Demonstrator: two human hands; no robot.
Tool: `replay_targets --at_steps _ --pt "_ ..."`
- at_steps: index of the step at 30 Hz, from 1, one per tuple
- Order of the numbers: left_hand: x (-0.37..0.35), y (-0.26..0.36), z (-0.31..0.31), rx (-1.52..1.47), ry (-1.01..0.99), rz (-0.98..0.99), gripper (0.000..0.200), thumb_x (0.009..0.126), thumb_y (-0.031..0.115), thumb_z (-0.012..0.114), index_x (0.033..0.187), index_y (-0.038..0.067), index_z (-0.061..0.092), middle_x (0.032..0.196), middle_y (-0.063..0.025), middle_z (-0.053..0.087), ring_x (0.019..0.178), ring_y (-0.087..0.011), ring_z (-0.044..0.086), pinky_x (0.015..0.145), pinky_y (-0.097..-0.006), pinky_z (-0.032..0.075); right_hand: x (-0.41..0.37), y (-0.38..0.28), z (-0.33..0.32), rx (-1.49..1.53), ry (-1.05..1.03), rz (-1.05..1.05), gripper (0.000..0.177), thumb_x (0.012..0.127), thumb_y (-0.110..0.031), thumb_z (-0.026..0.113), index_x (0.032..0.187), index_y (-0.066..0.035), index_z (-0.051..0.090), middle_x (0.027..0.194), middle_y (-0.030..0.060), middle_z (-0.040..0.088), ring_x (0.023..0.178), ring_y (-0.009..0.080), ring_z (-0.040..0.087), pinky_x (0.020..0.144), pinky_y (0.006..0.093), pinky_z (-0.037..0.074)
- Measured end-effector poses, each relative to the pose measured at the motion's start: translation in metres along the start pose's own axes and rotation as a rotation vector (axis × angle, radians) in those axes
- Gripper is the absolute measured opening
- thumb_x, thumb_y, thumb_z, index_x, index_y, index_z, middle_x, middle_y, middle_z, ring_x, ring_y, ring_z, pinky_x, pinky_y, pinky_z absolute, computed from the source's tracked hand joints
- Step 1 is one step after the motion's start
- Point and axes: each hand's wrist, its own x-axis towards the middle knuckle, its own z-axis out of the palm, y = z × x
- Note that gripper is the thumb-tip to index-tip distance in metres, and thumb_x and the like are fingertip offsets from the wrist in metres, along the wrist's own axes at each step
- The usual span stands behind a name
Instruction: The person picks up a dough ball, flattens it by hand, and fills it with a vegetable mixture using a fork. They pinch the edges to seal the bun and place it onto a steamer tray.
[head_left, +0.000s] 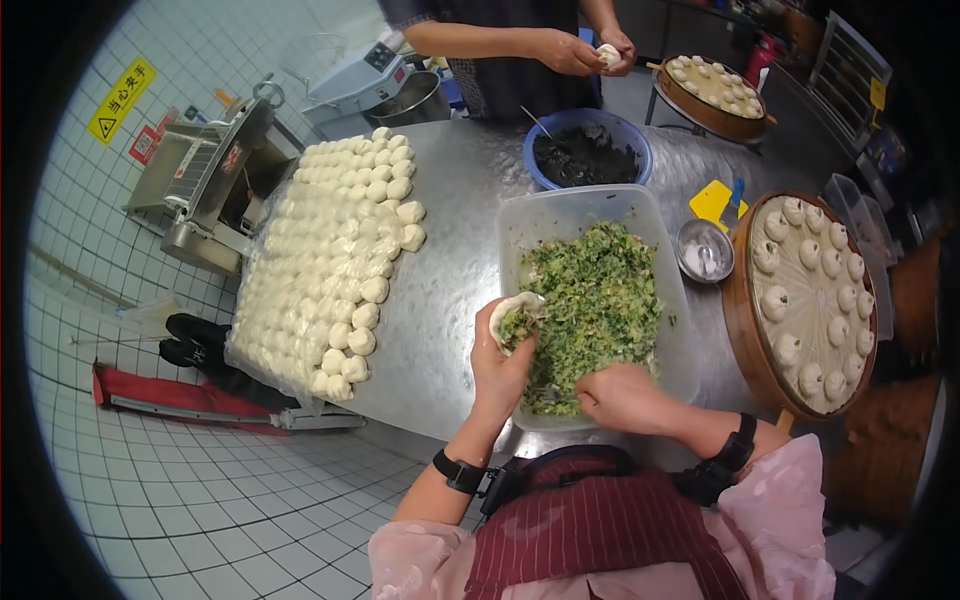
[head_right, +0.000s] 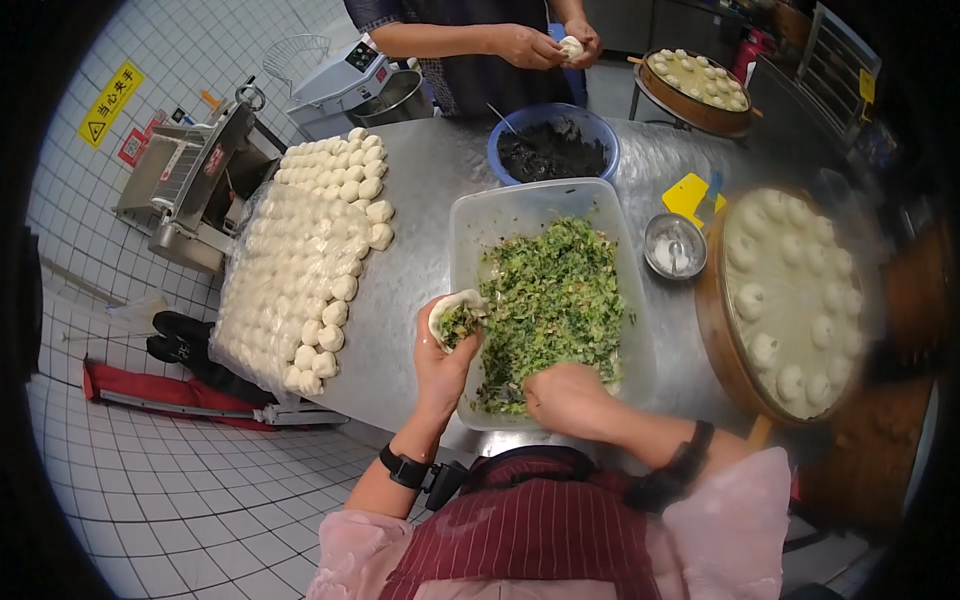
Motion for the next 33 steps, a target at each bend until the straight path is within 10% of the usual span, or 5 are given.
replay_targets --at_steps 12,16,21,28,33 --pt "0.009 0.017 -0.011 -0.516 -0.023 -0.328 0.047 0.079 0.001 0.065 0.121 0.005 0.044 0.112 -0.0096 0.056 0.1 -0.0194 0.058 0.088 -0.0332 0.05 -0.05 0.032 -0.059 0.848 0.016 0.242 0.02 0.086 -0.017 0.061 0.093 0.001 0.067 0.065 -0.0068 0.054 0.059 0.0025 0.043 0.051 0.0223 0.036" --pt "0.007 0.032 -0.004 -0.844 -0.257 -0.542 0.041 0.083 0.024 0.068 0.114 0.004 0.05 0.11 -0.0064 0.057 0.093 -0.015 0.058 0.079 -0.0283 0.051 -0.062 0.013 -0.068 0.598 0.265 0.157 0.018 0.084 -0.016 0.059 0.096 -0.005 0.067 0.067 0.0058 0.06 0.059 0.0114 0.054 0.055 0.0295 0.043" --pt "-0.005 0.005 0.032 -0.549 -0.129 -0.514 0.038 0.081 0.005 0.068 0.114 0.004 0.049 0.102 -0.0094 0.06 0.088 -0.0139 0.06 0.071 -0.0277 0.052 -0.054 -0.016 -0.052 -0.055 0.51 -0.018 0.015 0.082 -0.013 0.06 0.092 -0.003 0.066 0.078 0.0173 0.064 0.068 0.0331 0.062 0.059 0.0382 0.048" --pt "-0.007 -0.001 0.028 -0.542 -0.104 -0.495 0.043 0.08 -0.004 0.064 0.118 0.004 0.045 0.104 -0.0095 0.059 0.089 -0.0168 0.061 0.073 -0.0267 0.054 -0.066 0.006 -0.068 -0.16 0.661 0.113 0.009 0.079 -0.004 0.061 0.086 -0.002 0.066 0.065 0.0123 0.062 0.055 0.0251 0.06 0.052 0.0326 0.046" --pt "-0.004 0.002 0.026 -1.003 -0.302 -0.639 0.047 0.081 -0.011 0.057 0.123 0.002 0.04 0.115 -0.0168 0.056 0.101 -0.027 0.061 0.086 -0.037 0.055 -0.024 0.046 -0.019 -0.579 0.115 0.08 0.006 0.072 -0.013 0.058 0.071 -0.008 0.061 0.066 0.0158 0.062 0.063 0.0327 0.063 0.056 0.0438 0.049"
